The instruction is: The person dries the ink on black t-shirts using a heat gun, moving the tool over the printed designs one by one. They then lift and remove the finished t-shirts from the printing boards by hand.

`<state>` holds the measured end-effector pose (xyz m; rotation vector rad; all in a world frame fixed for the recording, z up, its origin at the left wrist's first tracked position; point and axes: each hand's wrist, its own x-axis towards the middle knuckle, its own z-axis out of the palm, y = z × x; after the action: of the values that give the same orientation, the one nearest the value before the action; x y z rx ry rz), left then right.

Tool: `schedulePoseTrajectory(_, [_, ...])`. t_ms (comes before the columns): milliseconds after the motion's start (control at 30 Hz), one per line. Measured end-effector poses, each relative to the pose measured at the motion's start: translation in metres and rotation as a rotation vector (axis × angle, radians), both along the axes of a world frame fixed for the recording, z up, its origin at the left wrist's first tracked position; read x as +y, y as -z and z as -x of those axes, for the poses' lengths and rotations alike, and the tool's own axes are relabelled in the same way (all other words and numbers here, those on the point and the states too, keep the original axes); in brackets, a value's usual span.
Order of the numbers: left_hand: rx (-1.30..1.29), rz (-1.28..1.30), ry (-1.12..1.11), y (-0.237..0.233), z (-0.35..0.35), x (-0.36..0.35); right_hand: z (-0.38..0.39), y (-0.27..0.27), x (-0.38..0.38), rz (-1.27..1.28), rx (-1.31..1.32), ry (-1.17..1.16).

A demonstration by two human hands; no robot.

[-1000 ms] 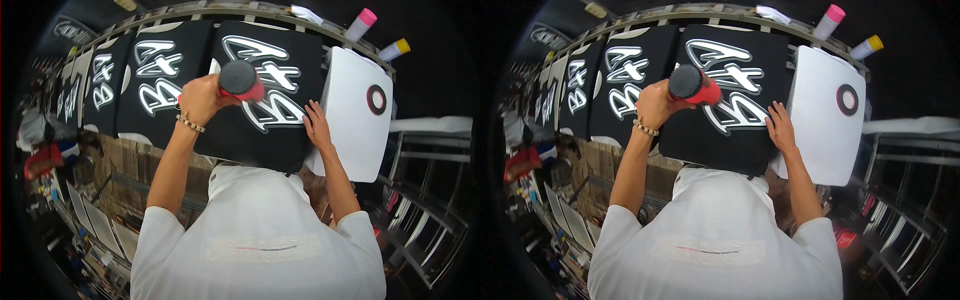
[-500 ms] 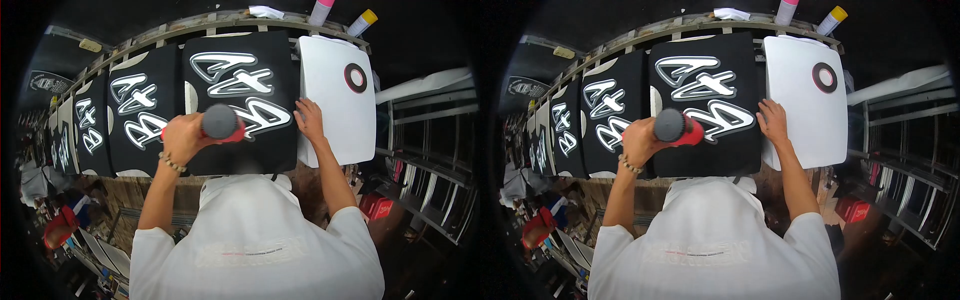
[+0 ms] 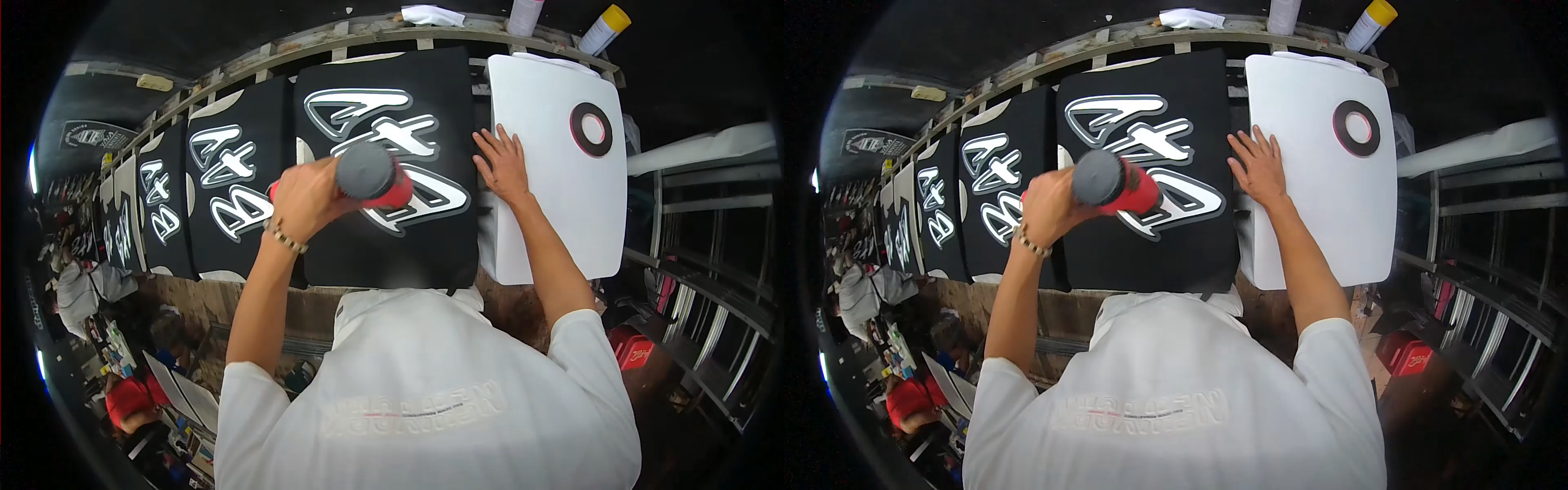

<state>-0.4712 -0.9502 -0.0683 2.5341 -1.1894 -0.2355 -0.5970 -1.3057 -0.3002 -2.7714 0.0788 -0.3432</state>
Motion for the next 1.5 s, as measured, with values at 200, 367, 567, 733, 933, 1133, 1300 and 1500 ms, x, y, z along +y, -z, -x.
schedulePoseTrajectory(200, [-0.084, 0.119, 0.013, 0.015, -0.026, -0.072, 0.003, 0.003, -0.003, 0.0, -0.02, 0.013])
schedulePoseTrajectory(367, [-0.109, -0.028, -0.028, 0.007, -0.034, -0.091, 0.003, 0.007, -0.006, -0.089, -0.088, 0.031])
schedulePoseTrajectory(567, [-0.1, -0.082, -0.007, -0.02, -0.047, -0.06, 0.002, 0.005, -0.005, -0.105, -0.097, 0.046])
schedulePoseTrajectory(733, [-0.149, -0.109, 0.024, -0.014, -0.067, -0.035, 0.011, -0.004, 0.007, -0.071, -0.05, 0.045])
schedulePoseTrajectory(933, [-0.186, 0.062, 0.105, 0.004, -0.078, -0.062, 0.047, -0.006, 0.027, -0.085, -0.016, 0.171])
schedulePoseTrajectory(1133, [-0.162, 0.187, 0.204, 0.012, -0.094, -0.102, 0.057, -0.002, 0.036, -0.005, 0.011, 0.332])
schedulePoseTrajectory(1300, [-0.16, 0.097, 0.256, 0.016, -0.113, -0.12, 0.055, 0.002, 0.034, 0.01, 0.013, 0.375])
schedulePoseTrajectory(1500, [-0.177, 0.049, 0.236, 0.009, -0.137, -0.113, 0.054, 0.001, 0.035, 0.011, -0.012, 0.376])
